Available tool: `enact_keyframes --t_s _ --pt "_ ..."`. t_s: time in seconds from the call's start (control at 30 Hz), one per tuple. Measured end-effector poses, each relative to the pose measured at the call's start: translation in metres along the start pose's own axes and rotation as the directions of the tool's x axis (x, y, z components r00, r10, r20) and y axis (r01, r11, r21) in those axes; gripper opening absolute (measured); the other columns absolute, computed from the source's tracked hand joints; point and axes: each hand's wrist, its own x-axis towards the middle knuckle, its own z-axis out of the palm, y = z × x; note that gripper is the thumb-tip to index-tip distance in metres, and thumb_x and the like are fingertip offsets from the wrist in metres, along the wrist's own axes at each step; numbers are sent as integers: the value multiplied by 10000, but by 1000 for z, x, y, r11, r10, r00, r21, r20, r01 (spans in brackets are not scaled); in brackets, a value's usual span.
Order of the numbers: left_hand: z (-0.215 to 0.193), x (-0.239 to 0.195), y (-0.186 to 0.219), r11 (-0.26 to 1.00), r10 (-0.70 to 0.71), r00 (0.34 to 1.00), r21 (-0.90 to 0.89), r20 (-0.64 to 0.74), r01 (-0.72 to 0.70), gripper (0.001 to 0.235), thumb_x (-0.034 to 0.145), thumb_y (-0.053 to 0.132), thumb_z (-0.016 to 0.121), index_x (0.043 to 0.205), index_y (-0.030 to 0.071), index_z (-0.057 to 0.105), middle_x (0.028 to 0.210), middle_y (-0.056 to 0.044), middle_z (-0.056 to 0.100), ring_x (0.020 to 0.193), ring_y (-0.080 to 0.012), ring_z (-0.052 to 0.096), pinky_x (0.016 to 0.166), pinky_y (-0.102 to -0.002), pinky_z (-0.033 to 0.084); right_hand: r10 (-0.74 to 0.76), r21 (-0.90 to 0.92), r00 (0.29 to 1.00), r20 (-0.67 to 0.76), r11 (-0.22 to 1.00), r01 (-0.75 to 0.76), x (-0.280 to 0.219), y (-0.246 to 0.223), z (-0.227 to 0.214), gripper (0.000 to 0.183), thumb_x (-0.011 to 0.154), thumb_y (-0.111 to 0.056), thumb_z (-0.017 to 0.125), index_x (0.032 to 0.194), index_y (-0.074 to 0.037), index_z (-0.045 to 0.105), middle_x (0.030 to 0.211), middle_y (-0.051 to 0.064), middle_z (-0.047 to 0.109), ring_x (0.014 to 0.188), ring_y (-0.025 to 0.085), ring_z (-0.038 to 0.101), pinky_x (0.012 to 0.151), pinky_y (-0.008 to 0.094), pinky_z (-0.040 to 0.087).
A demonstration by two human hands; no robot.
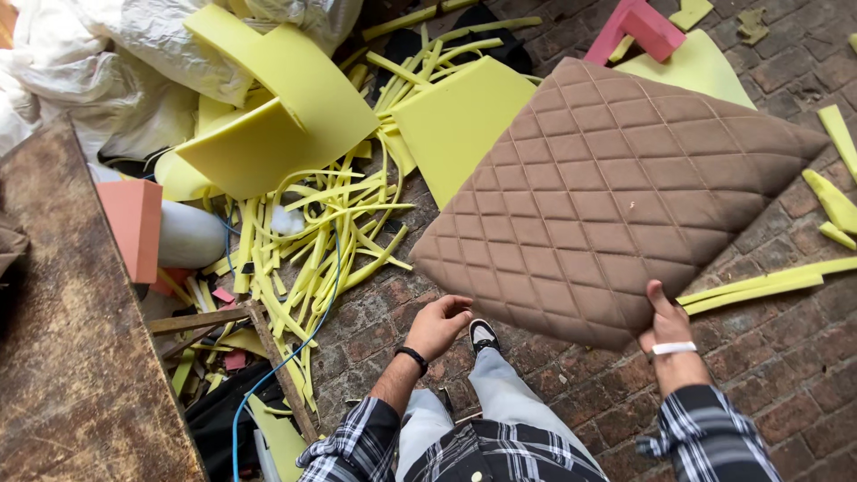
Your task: The person staples a brown quilted fabric onto a foam cushion using a pneumatic staple gun, trims excess fabric with scissors, and then places a yellow foam sheet and a second quilted cover on the workbench.
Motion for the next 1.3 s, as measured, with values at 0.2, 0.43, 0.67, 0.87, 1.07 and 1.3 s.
enact_keyframes --t_s 0.2,0.43,0.67,0.87,1.07,1.3 --pt "0 12 -15 984 -115 987 149 117 97 436 904 276 696 1282 60 676 1195 -87 760 1106 -179 721 972 -304 545 231 -697 946 -227 640 -324 17 67 -43 348 946 -236 726 1244 -58 733 1141 85 758 903 167 690 652 324 524" --pt "-27 48 -34 907 -337 928 -209 158 365 393 926 271 677 1290 122 690 1086 -24 759 892 -112 679 736 -277 515 402 -577 895 -194 691 -436 -10 95 0 333 974 -222 688 1254 -40 684 1131 101 759 904 175 705 718 304 567" --pt "-100 99 -46 860 -411 902 -271 135 432 338 962 292 637 1265 150 683 1082 9 767 875 -96 709 728 -277 537 347 -560 937 -48 767 -313 20 85 125 275 973 -204 667 1191 -43 716 1080 72 769 868 138 697 689 291 550" --pt "-176 196 -78 790 -526 844 -306 109 532 349 950 285 608 1249 123 687 1018 -36 775 819 -164 704 682 -323 514 317 -491 944 96 840 -232 67 118 227 304 952 -201 674 1222 -63 689 1078 75 765 874 144 696 696 300 553" --pt "-202 315 -134 897 -328 938 -275 109 345 335 923 263 693 1163 30 711 981 -94 766 841 -192 708 752 -336 550 321 -433 945 66 862 -263 102 156 304 338 955 -224 674 1249 -57 694 1089 88 780 884 149 714 726 296 562" --pt "-221 524 -226 974 -222 970 11 -97 224 416 861 282 796 1192 40 725 1161 -118 764 1077 -187 713 982 -328 531 448 -366 894 21 835 -410 190 260 347 359 937 -211 662 1247 -38 711 1087 112 807 898 178 720 719 315 556"
